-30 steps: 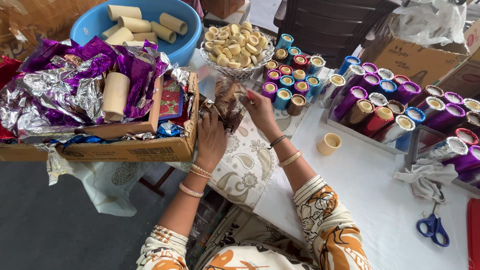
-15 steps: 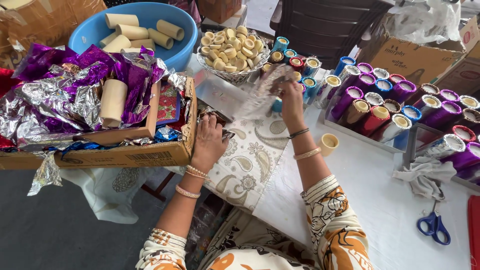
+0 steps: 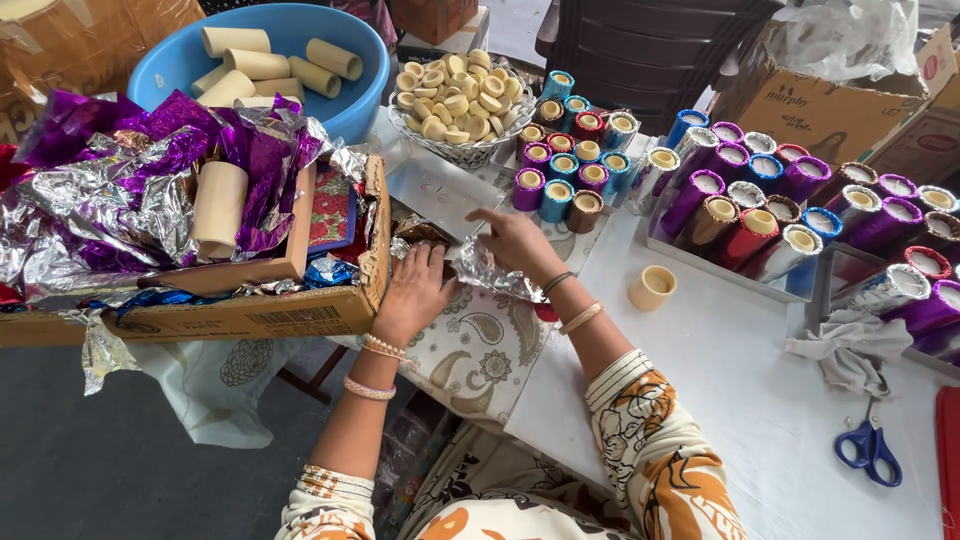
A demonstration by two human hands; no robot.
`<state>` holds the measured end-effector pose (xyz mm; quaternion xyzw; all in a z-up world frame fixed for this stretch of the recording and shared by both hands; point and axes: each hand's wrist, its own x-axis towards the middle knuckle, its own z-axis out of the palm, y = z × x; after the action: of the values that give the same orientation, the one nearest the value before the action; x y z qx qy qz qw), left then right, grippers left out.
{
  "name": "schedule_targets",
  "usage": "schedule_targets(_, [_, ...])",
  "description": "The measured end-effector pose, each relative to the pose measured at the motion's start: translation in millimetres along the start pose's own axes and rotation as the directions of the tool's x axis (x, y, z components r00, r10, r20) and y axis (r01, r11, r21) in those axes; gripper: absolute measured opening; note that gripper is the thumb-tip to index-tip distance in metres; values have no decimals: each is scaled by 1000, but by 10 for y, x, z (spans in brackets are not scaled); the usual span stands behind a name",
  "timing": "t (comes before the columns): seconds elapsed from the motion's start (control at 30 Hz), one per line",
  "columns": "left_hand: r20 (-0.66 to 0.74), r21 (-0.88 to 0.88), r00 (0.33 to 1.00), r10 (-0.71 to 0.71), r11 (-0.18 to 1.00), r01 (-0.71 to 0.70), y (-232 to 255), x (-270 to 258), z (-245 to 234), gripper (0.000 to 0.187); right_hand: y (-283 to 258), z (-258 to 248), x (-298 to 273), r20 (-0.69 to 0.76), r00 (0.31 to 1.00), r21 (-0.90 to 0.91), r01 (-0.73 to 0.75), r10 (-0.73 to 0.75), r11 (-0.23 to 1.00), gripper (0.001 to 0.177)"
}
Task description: Wrapping individual party poppers in decorative foil at a workstation.
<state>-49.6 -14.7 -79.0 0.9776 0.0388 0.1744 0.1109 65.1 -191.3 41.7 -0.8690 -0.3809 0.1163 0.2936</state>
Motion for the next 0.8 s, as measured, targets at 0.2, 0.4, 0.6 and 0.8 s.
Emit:
schedule_targets(0.2, [-27, 124, 998, -52, 991, 55, 44, 46, -55, 41, 355, 376, 110, -259, 908, -237, 272, -330, 933, 14])
schedule_targets(0.4, [-127, 321, 979, -161, 927, 194, 213, 364, -238, 23, 247, 327, 138, -383, 855, -135, 323, -350, 937, 13])
schedule_targets(0.6, [-98, 291, 959, -266, 914, 283, -164, 528, 296, 27, 224, 344, 177, -405, 832, -107, 369, -380, 923, 17])
schedule_targets(0.8, [-290, 7, 923, -253, 964, 267, 21, 501, -80, 44, 310, 343, 180, -363, 837, -102, 401, -410, 910, 19])
